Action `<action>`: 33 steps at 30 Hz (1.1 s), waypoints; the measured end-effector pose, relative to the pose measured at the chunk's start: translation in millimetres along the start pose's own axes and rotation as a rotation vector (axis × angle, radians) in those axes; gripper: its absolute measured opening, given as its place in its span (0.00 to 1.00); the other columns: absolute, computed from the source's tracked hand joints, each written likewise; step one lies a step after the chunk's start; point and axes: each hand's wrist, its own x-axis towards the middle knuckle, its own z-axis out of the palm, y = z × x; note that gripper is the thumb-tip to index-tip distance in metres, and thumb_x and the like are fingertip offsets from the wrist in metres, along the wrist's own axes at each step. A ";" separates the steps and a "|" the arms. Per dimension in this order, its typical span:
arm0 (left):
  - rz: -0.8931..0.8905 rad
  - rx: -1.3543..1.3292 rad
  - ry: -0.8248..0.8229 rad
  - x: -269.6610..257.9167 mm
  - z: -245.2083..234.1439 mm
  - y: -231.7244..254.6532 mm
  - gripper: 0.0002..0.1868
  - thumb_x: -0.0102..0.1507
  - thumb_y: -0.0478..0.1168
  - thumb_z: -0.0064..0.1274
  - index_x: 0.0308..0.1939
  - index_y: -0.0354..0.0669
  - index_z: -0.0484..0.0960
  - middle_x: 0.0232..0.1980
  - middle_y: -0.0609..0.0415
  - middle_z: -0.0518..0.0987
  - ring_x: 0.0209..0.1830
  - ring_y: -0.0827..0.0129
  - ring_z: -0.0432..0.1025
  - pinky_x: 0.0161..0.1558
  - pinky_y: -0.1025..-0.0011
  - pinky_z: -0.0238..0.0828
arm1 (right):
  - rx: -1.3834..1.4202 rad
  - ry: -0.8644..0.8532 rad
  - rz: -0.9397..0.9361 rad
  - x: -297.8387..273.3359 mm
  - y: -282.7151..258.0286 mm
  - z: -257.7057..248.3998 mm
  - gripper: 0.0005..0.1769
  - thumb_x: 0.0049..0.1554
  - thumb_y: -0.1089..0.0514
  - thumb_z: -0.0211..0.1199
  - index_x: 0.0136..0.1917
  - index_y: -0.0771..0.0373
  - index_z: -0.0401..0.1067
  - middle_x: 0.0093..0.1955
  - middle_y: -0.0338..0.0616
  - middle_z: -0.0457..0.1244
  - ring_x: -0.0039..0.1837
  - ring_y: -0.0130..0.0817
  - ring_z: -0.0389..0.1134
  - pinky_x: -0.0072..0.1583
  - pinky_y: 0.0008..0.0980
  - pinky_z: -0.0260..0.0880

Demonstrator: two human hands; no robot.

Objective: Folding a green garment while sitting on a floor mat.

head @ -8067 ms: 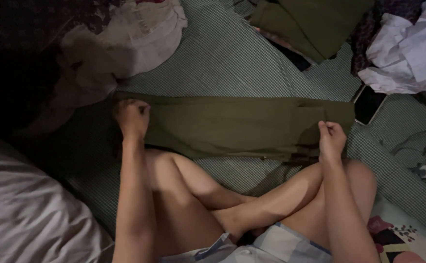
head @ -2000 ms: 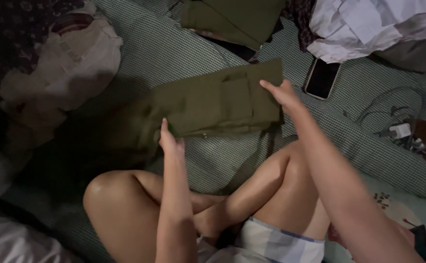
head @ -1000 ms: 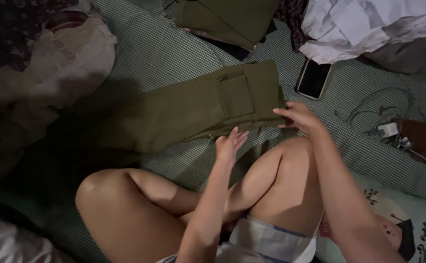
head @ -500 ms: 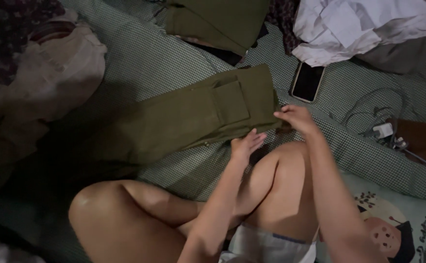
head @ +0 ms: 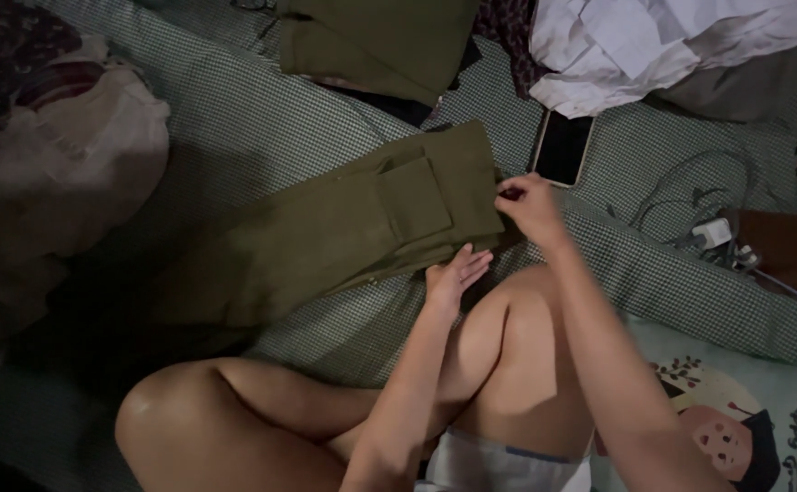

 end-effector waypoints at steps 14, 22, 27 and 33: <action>0.002 -0.018 -0.032 -11.2 5.2 12.3 0.34 0.65 0.47 0.58 0.61 0.15 0.68 0.60 0.31 0.80 0.60 0.49 0.78 0.62 0.57 0.76 | -0.027 0.160 -0.014 10.3 -25.5 7.6 0.04 0.55 0.64 0.69 0.45 0.65 0.77 0.44 0.46 0.64 0.45 0.36 0.68 0.49 0.33 0.69; 0.061 -0.090 0.078 -10.0 10.3 6.2 0.29 0.64 0.44 0.58 0.59 0.19 0.74 0.58 0.32 0.80 0.57 0.49 0.78 0.60 0.56 0.77 | -0.118 0.163 -0.019 14.9 -1.0 11.8 0.07 0.56 0.60 0.71 0.46 0.65 0.78 0.43 0.46 0.65 0.43 0.34 0.68 0.47 0.32 0.68; 0.056 -0.122 0.073 -11.2 7.2 6.7 0.30 0.64 0.44 0.60 0.59 0.18 0.73 0.58 0.31 0.79 0.58 0.47 0.78 0.62 0.55 0.76 | 0.237 0.181 0.168 10.5 -6.5 12.9 0.19 0.62 0.46 0.68 0.52 0.65 0.75 0.42 0.38 0.68 0.43 0.25 0.66 0.46 0.26 0.67; 0.008 -0.207 -0.022 -10.4 -4.0 9.2 0.40 0.62 0.57 0.58 0.63 0.23 0.68 0.65 0.33 0.74 0.62 0.49 0.75 0.64 0.54 0.73 | 0.071 0.035 0.256 18.7 -49.5 12.9 0.28 0.59 0.40 0.70 0.52 0.70 0.76 0.44 0.46 0.71 0.45 0.32 0.72 0.48 0.31 0.72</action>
